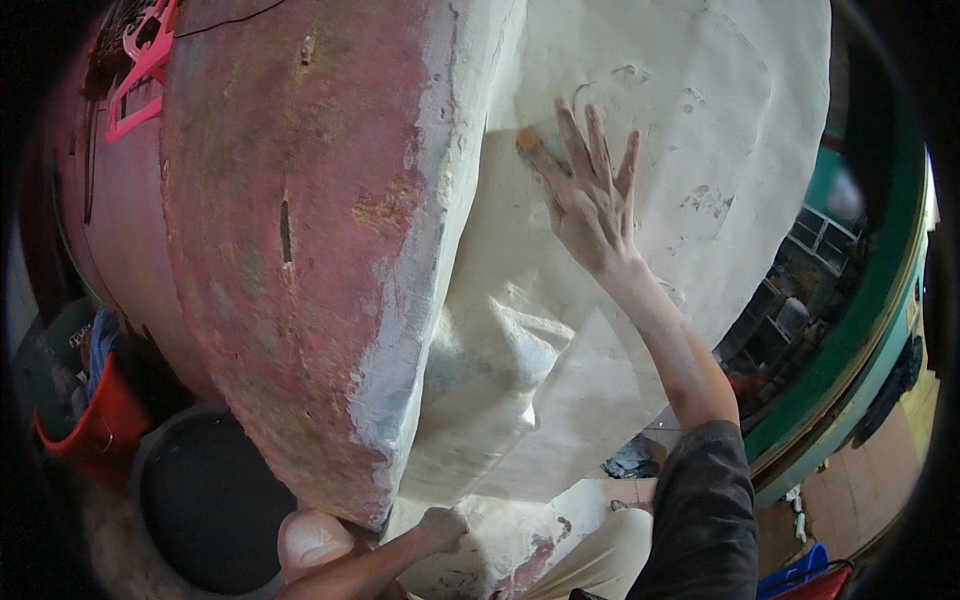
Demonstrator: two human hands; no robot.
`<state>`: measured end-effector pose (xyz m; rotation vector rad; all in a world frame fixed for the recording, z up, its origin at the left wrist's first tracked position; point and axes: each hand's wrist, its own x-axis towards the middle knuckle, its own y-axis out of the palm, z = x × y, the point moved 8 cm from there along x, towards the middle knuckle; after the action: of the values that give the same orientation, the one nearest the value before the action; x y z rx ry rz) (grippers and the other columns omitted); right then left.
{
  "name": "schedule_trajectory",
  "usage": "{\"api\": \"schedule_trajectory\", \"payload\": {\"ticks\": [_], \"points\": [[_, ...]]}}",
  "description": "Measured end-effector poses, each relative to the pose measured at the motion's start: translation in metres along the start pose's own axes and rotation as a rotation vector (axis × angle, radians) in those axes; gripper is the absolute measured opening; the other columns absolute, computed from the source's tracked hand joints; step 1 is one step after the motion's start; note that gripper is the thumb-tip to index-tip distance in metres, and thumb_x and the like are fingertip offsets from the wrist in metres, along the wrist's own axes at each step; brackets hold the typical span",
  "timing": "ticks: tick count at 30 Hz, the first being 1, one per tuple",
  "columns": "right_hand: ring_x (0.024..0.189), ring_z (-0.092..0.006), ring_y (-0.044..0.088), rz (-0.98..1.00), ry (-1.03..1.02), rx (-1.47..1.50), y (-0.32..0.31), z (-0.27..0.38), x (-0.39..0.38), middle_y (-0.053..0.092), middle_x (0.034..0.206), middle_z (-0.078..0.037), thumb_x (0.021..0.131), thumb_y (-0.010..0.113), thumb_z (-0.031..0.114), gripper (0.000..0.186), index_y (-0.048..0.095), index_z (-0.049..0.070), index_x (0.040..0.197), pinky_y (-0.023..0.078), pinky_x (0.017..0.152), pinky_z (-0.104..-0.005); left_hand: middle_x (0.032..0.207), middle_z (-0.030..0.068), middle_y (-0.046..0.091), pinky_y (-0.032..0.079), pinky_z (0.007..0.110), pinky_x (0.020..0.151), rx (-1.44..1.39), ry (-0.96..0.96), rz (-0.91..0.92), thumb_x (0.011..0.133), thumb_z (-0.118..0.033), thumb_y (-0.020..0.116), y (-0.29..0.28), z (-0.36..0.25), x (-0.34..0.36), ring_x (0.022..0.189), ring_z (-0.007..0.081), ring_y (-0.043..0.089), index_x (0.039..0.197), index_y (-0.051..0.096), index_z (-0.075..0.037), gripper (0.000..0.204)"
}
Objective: The person is sanding and smoothing the surface of a large white curved structure using a sanding block and their hands.
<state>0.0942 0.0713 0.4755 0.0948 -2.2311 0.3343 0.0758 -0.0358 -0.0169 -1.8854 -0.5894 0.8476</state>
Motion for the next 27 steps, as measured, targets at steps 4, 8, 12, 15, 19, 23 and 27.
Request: {"api": "schedule_trajectory", "payload": {"ticks": [4,8,12,15,19,23,27], "points": [[0.136,-0.025,0.025,0.109,0.021,0.054,0.01,0.009,-0.021,0.024,0.149,-0.003,0.082,0.056,0.015,0.05,0.048,0.03,0.129,0.016,0.104,-0.0649,0.091,0.0163,0.063,0.051,0.04,0.077,-0.041,-0.055,-0.076,0.069,-0.019,0.065,-0.003,0.011,-0.003,0.09,0.029,0.063,0.089,0.066,-0.007,0.024],[0.136,-0.0261,0.023,0.377,0.058,0.093,0.021,0.019,-0.099,0.024,0.149,-0.004,0.082,0.057,0.014,0.05,0.049,0.03,0.129,0.015,0.104,-0.0653,0.09,0.0155,0.063,0.051,0.04,0.077,-0.082,0.008,-0.203,0.069,-0.019,0.065,-0.013,0.002,-0.012,0.089,0.029,0.063,0.088,0.067,-0.007,0.023],[0.137,-0.0282,0.022,0.203,0.045,0.043,0.012,0.012,-0.056,0.023,0.149,-0.005,0.083,0.056,0.013,0.052,0.047,0.03,0.131,0.012,0.105,-0.0643,0.085,0.0167,0.06,0.05,0.042,0.075,-0.034,0.022,-0.189,0.069,-0.022,0.063,-0.002,0.003,-0.005,0.084,0.0323,0.062,0.086,0.062,-0.005,0.025],[0.137,-0.0325,0.021,0.04,0.055,0.055,0.009,0.004,-0.003,0.021,0.15,-0.007,0.083,0.056,0.012,0.053,0.047,0.03,0.132,0.007,0.106,-0.0641,0.086,0.0146,0.062,0.051,0.043,0.074,-0.031,0.006,0.009,0.069,-0.023,0.063,-0.002,0.005,0.004,0.084,0.0316,0.063,0.085,0.063,-0.007,0.023],[0.137,-0.0337,0.019,0.117,0.094,0.157,0.016,0.02,-0.024,0.019,0.151,-0.008,0.08,0.058,0.009,0.056,0.047,0.028,0.132,0.004,0.106,-0.0639,0.089,0.0141,0.063,0.051,0.043,0.074,-0.044,-0.018,-0.19,0.069,-0.02,0.063,-0.005,0.012,-0.007,0.086,0.0303,0.063,0.087,0.065,-0.009,0.021],[0.137,-0.0277,0.023,0.323,0.098,0.02,0.025,0.027,-0.112,0.025,0.149,-0.005,0.08,0.058,0.014,0.055,0.047,0.027,0.132,0.01,0.104,-0.0654,0.097,0.0151,0.061,0.049,0.041,0.078,-0.05,-0.044,-0.058,0.069,-0.017,0.064,-0.015,0.002,-0.012,0.092,0.0295,0.062,0.09,0.067,-0.009,0.022],[0.137,-0.0293,0.022,0.172,0.102,0.033,0.018,0.018,-0.088,0.026,0.149,-0.005,0.081,0.058,0.017,0.052,0.049,0.028,0.131,0.011,0.103,-0.0663,0.096,0.0159,0.06,0.049,0.042,0.078,-0.081,-0.016,-0.176,0.07,-0.018,0.064,-0.008,0.006,-0.008,0.09,0.0327,0.061,0.089,0.065,-0.005,0.023]]}}
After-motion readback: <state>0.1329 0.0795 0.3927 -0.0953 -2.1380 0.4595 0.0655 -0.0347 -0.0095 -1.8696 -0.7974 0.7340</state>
